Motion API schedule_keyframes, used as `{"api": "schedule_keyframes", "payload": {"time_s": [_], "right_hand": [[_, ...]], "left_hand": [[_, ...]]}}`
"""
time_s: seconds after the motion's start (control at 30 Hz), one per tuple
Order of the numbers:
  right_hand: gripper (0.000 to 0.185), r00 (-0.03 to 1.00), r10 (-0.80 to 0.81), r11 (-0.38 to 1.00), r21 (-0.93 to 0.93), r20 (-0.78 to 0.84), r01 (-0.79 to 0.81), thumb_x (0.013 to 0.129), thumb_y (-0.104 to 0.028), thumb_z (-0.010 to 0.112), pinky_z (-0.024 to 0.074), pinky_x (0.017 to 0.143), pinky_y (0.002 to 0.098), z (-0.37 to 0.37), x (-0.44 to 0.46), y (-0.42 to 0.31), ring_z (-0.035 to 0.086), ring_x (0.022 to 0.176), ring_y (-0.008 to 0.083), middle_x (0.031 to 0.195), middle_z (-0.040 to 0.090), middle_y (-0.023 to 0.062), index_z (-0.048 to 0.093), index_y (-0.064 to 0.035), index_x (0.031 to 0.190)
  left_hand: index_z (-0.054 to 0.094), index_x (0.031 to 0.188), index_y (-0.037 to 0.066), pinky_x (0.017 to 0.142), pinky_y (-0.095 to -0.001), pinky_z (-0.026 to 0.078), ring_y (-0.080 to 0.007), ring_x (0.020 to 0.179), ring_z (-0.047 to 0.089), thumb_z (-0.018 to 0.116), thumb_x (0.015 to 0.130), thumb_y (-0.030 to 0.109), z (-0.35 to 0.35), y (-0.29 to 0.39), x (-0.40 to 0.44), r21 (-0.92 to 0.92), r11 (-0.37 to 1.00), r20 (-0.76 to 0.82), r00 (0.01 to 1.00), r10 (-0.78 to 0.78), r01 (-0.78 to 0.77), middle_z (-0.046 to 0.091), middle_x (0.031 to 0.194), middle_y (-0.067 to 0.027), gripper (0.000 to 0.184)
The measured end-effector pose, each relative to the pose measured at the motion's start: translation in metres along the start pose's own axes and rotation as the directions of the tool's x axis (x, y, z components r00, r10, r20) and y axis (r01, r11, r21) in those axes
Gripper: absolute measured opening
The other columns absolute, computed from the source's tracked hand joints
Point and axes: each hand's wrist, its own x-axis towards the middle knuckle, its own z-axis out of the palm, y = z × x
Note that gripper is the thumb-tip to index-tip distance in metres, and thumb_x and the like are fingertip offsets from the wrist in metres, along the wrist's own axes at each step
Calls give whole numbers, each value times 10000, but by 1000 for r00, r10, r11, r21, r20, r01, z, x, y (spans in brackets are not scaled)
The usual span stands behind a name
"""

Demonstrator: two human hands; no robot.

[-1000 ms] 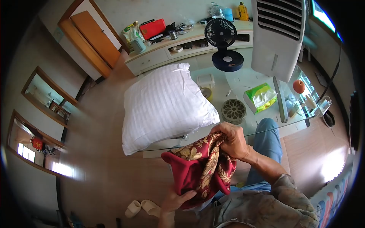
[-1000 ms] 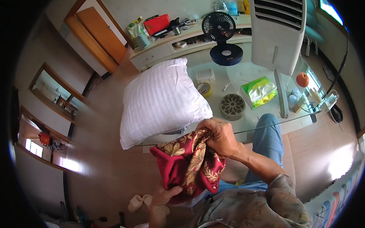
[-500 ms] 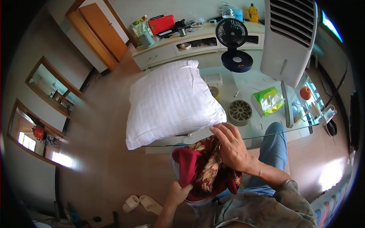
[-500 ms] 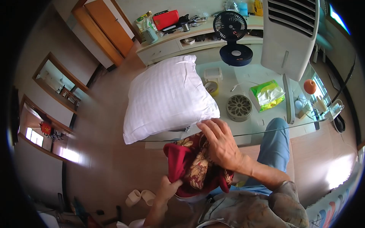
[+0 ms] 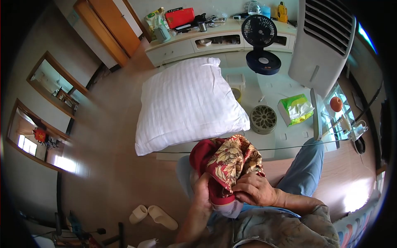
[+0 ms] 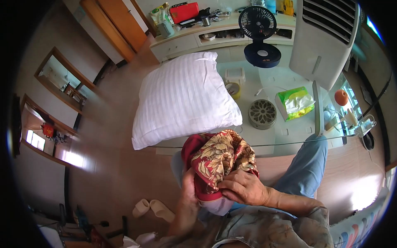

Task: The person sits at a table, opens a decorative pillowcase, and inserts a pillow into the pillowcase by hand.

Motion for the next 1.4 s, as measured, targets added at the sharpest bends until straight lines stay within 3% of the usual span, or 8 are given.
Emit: {"api": "schedule_keyframes", "payload": {"time_s": [0.2,0.27,0.33,0.4,0.63,0.87,1.13,1.4], "right_hand": [[353,767,578,713,286,276,-640,956,-250,536,500,884,417,4,-25,25,629,1025,372,1096,629,193,522,-35,1236],[349,780,574,764,180,249,-620,960,-243,543,489,885,415,13,-39,48,621,1029,384,1112,621,209,554,-25,1232],[334,600,673,581,192,433,-791,939,-223,583,499,858,396,8,-45,53,639,988,363,1107,631,217,580,-10,1197],[338,704,590,681,224,396,-697,918,-242,628,523,806,388,4,-47,47,666,882,331,973,657,196,601,-13,1166],[711,820,561,744,368,108,-558,759,-342,817,536,820,377,-8,-6,12,662,945,311,1167,589,171,469,-5,1279],[274,680,730,572,481,70,-664,889,-187,707,523,726,327,8,-17,29,663,828,210,860,665,128,611,5,1060],[361,561,735,-330,924,381,-195,1019,-314,511,493,925,317,20,-11,34,595,1033,122,1156,651,91,638,14,1102],[439,477,855,144,789,205,-597,1059,-328,427,389,588,207,12,18,23,427,689,-4,722,543,-90,636,-30,814]], "left_hand": [[472,1350,11,989,-399,490,-250,1136,598,538,916,259,-8,-18,-3,-255,967,-45,998,-33,20,579,1292,-142,504],[498,1323,30,984,-379,491,-206,1131,593,517,918,278,9,-19,-14,458,626,283,772,569,-631,588,1281,-106,475],[483,1337,40,1007,-401,482,-226,1155,583,559,889,230,-1,-32,-7,274,762,217,810,545,-587,577,1301,-103,493],[466,1350,36,1019,-421,475,-245,1168,578,611,867,183,3,-16,-3,-429,901,22,998,-64,68,574,1304,-123,525],[519,1273,0,938,-346,500,-183,1044,615,766,788,44,29,-33,-2,-120,992,33,999,-33,36,622,1172,-85,546],[565,1226,1,927,-325,498,-166,1018,623,767,790,10,23,-32,-3,225,972,59,997,50,-62,636,1155,-66,481],[530,1311,39,1018,-408,472,-254,1142,596,647,875,134,10,-12,-1,-153,964,-25,974,-225,219,622,1233,-99,462],[427,1390,29,1049,-384,429,-208,1224,522,769,821,153,5,-28,-4,28,997,302,950,-82,78,528,1347,-87,675]]}}
